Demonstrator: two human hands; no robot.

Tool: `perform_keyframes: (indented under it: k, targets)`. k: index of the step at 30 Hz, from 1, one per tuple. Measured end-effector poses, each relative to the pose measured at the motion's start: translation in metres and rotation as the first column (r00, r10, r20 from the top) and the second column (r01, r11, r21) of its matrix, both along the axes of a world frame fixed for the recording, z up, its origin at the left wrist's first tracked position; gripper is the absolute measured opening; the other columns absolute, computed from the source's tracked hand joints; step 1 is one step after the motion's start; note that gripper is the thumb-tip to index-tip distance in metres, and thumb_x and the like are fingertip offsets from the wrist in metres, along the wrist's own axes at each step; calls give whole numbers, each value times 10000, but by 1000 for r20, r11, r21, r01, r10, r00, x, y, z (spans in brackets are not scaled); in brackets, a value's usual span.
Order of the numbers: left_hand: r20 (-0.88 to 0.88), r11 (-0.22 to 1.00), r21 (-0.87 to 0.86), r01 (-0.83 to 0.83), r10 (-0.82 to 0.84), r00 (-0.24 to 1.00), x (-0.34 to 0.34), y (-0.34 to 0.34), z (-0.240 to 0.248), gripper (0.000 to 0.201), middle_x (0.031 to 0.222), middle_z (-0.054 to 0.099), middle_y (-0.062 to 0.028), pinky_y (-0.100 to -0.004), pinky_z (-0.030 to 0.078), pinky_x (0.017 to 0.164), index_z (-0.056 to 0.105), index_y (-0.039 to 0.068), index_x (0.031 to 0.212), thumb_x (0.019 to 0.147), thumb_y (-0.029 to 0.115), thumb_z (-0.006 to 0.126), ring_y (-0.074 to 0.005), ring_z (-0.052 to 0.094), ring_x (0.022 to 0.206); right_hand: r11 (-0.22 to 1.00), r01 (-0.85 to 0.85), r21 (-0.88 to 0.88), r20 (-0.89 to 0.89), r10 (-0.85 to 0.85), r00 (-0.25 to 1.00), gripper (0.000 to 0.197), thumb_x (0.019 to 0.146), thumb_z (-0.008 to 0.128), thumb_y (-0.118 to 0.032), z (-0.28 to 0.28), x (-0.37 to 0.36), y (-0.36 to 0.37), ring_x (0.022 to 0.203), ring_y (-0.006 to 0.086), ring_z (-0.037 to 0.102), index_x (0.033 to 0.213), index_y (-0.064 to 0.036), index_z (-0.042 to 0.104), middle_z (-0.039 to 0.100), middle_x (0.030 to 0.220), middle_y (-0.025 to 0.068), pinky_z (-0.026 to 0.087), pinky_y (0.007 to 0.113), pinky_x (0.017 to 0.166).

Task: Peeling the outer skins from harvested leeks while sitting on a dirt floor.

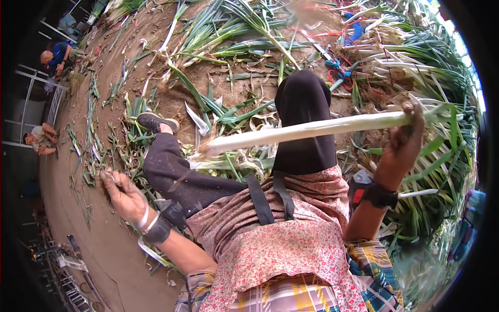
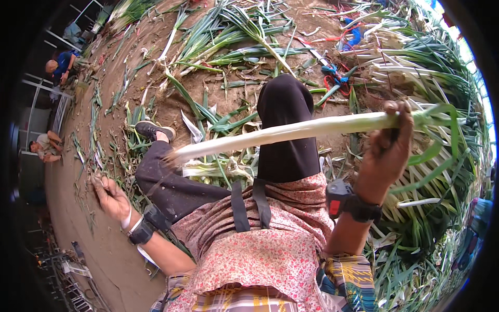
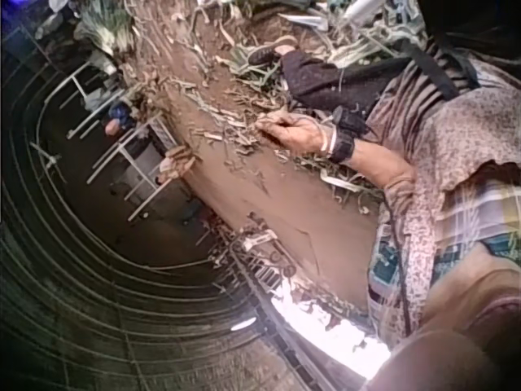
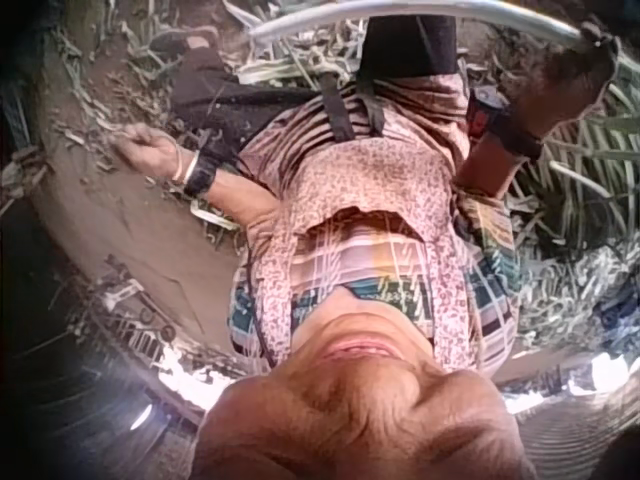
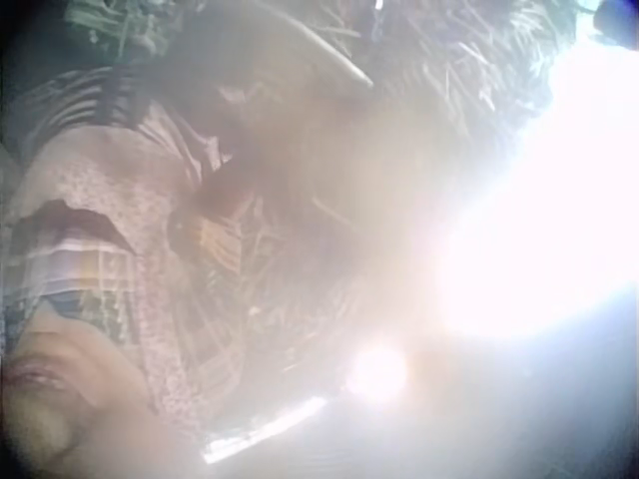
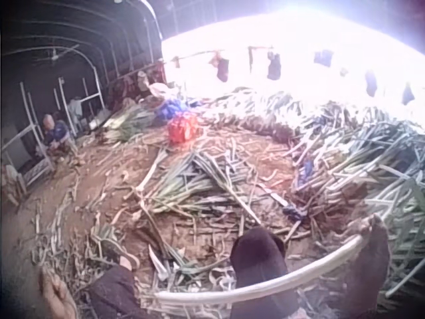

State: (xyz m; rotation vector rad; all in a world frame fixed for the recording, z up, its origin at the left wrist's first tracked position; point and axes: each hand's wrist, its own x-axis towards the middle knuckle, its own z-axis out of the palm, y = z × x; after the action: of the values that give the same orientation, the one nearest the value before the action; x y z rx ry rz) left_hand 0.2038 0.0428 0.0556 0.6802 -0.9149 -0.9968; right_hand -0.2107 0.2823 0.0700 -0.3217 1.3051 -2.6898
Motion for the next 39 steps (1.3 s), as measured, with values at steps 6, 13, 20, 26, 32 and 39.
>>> perform_keyframes:
  k: [6,13,20,26,32,39]
  targets:
    - [591,967,-133,216,-98,801,-89,37,15,263,839,646,-101,-320,468,679,623,19,987,774,158,688,-185,574,718,992,71,104,9,-73,997,209,904,511,-175,23,38,-34,404,4,309,1045,-34,571,630,814,93,259,139,312]
    - [902,712,-410,570,225,369,-193,87,16,334,909,631,-58,-329,447,725,643,42,1007,693,133,714,-209,560,797,994,-6,111,12,5,1000,201,892,520,-151,31,58,-35,375,4,286,1040,-27,574,626,790,110,245,140,290]
    - [875,600,-471,647,409,258,-195,84,5,345,886,610,-93,-342,440,684,613,-5,1027,700,103,603,-210,556,785,988,33,149,-77,-21,997,195,881,536,-152,26,59,-37,365,3,280,1030,-37,586,618,773,101,238,142,293]
    - [866,585,-501,638,333,374,-197,82,0,293,775,616,-98,-336,452,603,628,-2,965,687,90,614,-207,561,655,979,40,199,-84,-24,996,178,875,546,-148,26,59,-37,367,3,296,1003,-29,579,609,758,96,230,143,297]
    - [628,748,157,645,-580,519,-183,84,-2,160,789,639,-55,-352,505,683,611,9,956,834,109,582,-153,603,687,988,-2,153,-56,10,998,169,882,534,-157,29,50,-33,363,21,319,981,-23,557,574,722,87,225,152,296]
    - [-106,608,327,723,-737,668,-112,50,-5,159,560,428,25,-210,354,381,566,44,922,923,190,502,-58,386,450,963,142,228,-186,-100,977,259,915,484,-198,21,28,-13,413,-13,284,1101,-24,528,574,838,88,211,138,323]
